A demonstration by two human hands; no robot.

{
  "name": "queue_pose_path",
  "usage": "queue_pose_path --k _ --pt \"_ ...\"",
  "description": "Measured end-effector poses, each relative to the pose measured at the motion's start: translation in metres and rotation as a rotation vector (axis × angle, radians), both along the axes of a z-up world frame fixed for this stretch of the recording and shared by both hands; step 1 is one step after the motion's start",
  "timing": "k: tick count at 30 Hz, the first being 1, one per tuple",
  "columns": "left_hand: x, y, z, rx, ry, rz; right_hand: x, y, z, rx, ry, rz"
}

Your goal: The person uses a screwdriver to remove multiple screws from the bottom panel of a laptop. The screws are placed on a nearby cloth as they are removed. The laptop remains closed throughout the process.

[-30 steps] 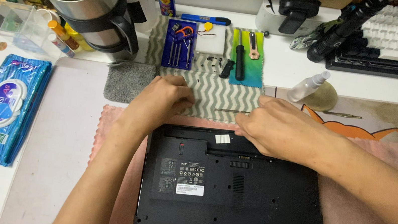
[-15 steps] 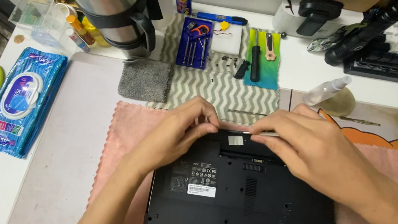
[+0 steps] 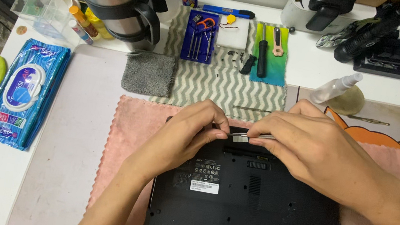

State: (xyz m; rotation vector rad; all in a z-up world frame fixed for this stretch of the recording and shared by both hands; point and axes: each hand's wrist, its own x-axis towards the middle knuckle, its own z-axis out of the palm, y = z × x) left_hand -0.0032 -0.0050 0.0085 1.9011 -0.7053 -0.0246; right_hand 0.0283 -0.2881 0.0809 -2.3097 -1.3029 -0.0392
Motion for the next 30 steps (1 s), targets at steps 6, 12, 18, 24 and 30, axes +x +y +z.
queue_pose_path --k 6,12,18,24,30 --pt "0.003 -0.002 -0.010 -0.001 -0.003 0.001 0.002 0.004 0.000 -0.043 -0.007 -0.001" --pt "0.000 -0.006 -0.005 0.027 -0.060 0.055 0.007 0.008 -0.004 -0.049 -0.097 0.036" --pt "-0.003 -0.001 -0.010 0.067 -0.038 0.107 0.018 0.012 -0.013 -0.054 -0.139 0.049" --pt "-0.006 0.023 -0.014 0.173 -0.054 0.250 0.030 0.010 -0.031 -0.238 -0.029 0.020" --pt "-0.004 0.041 -0.047 0.146 0.098 0.442 0.043 0.019 -0.057 -0.326 -0.008 0.078"
